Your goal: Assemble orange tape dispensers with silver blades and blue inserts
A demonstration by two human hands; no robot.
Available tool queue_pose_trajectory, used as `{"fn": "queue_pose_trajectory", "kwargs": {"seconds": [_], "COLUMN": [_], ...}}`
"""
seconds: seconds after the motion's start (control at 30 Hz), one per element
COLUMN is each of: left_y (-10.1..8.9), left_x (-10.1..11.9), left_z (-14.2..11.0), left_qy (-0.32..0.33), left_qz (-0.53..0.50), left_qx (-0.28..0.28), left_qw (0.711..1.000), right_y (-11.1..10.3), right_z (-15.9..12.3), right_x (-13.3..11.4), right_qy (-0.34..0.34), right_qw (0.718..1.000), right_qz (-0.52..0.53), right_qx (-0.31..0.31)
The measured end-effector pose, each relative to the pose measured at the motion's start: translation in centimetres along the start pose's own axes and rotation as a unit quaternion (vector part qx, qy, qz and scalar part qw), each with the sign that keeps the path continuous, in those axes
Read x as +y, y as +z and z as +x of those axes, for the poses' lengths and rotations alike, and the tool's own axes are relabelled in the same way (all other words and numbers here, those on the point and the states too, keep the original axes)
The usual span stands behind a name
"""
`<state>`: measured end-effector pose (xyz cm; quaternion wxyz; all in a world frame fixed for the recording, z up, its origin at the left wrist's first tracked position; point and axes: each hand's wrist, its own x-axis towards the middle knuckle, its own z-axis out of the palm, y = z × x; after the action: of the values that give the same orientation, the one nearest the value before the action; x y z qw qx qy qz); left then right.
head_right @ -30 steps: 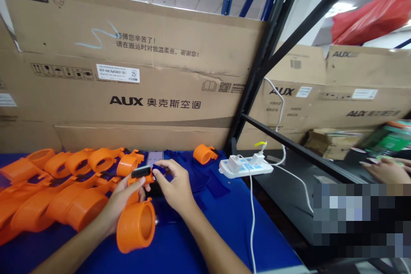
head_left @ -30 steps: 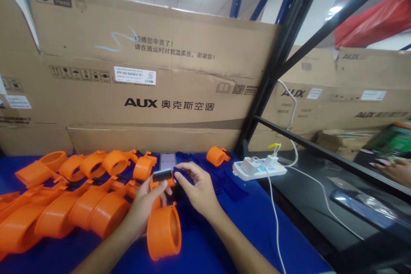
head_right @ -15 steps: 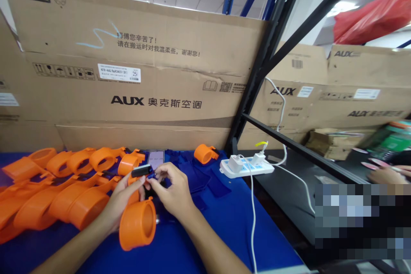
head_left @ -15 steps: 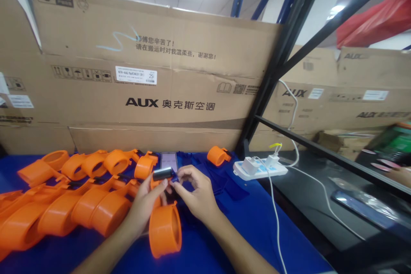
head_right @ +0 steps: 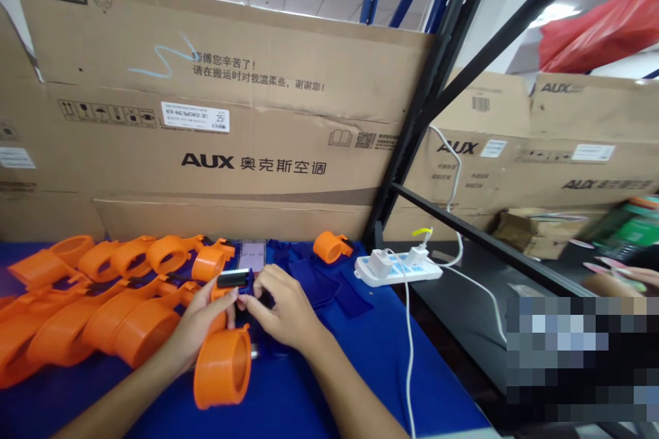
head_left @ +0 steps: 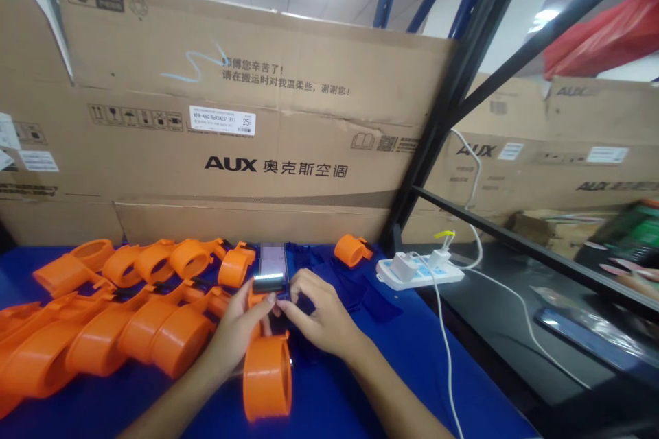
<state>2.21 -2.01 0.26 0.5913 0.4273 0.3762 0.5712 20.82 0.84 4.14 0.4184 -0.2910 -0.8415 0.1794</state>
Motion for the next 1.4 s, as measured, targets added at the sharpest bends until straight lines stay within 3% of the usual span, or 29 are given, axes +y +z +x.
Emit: {"fn": "queue_pose_trajectory", "kwargs": {"seconds": [0.37, 0.53, 0.73, 0.93, 1.1, 1.23, 1.4], "left_y": [0.8, 1.1, 1.0, 1.2, 1.3, 1.3, 1.1], "left_x": [0.7, 1.2, 1.0, 0.9, 1.3, 1.1, 0.5], "left_z": [-0.5, -0.5, -0.9, -1.5, -1.1, -1.2, -1.3], "left_qy": [-0.011, -0.039, -0.096, -0.143, -0.089, -0.061, -0.069], "left_qz": [-0.02, -0.074, -0.101, -0.083, -0.07, -0.083, -0.088], "left_qx": [-0.003, 0.0, -0.012, -0.056, -0.069, -0.109, -0.086], "left_qw": [1.0, 0.997, 0.99, 0.985, 0.991, 0.989, 0.99], "right_y": [-0.6, -0.9, -0.1, -0.4, 0.3, 0.9, 1.5], "right_z": [0.0, -0.1, 0.3, 0.6, 0.3, 0.2, 0.3], "right_x": [-1.1, -1.1, -0.8, -1.3, -1.0, -0.2, -0.1], "right_qy": [-0.011, 0.001, 0.141, 0.148, 0.172, 0.186, 0.192], "right_qw": [1.0, 0.996, 0.954, 0.93, 0.896, 0.911, 0.927], "right_qz": [-0.001, 0.091, 0.253, 0.332, 0.407, 0.367, 0.321], "right_qx": [-0.017, -0.004, 0.074, -0.06, -0.036, -0.006, -0.011]}}
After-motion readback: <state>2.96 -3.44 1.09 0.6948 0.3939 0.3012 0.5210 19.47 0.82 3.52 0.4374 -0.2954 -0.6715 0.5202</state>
